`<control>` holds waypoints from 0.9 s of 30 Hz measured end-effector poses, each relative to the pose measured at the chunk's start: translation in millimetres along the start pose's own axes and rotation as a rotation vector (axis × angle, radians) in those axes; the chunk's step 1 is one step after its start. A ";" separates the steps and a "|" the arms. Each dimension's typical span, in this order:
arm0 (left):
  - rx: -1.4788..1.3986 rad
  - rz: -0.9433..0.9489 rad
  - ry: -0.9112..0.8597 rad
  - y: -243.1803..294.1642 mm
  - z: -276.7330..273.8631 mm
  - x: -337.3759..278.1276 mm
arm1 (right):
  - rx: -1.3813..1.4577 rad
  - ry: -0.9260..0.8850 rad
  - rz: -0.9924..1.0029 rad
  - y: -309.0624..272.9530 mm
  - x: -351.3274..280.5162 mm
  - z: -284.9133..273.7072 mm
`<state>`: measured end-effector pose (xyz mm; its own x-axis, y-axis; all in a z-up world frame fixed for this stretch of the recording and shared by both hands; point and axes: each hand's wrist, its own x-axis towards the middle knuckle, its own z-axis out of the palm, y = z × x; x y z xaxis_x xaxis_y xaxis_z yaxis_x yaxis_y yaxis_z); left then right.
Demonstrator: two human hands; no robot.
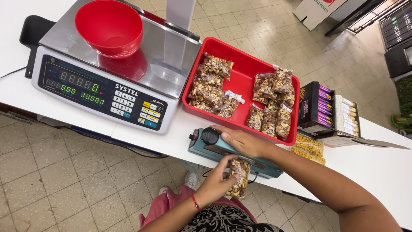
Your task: Sealing plastic bags of snacks using a heat sealer and organizing them in a tray.
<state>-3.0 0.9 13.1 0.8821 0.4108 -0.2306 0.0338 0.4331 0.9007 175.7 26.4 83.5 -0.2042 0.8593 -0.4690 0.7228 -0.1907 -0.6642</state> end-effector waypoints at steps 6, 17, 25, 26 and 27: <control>-0.058 0.060 0.047 -15.5 -1.1 5.3 | -0.241 0.055 0.100 -5.7 2.3 0.7; -0.108 -0.125 0.146 -43.8 -2.6 10.4 | -0.213 0.057 0.139 -10.0 2.3 0.1; -0.085 -0.168 0.165 -41.4 -2.0 9.4 | -0.209 0.065 0.122 -8.2 2.3 1.2; -0.100 -0.155 0.160 -43.0 -2.1 10.0 | -0.221 0.068 0.127 -8.3 2.5 1.2; -0.116 -0.143 0.155 -44.4 -2.3 10.3 | -0.233 0.072 0.132 -8.6 2.6 1.2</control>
<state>3.6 -12.3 -30.2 0.7894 0.4532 -0.4141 0.0909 0.5809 0.8089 168.2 29.6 87.3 -0.0571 0.8673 -0.4946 0.8743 -0.1957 -0.4442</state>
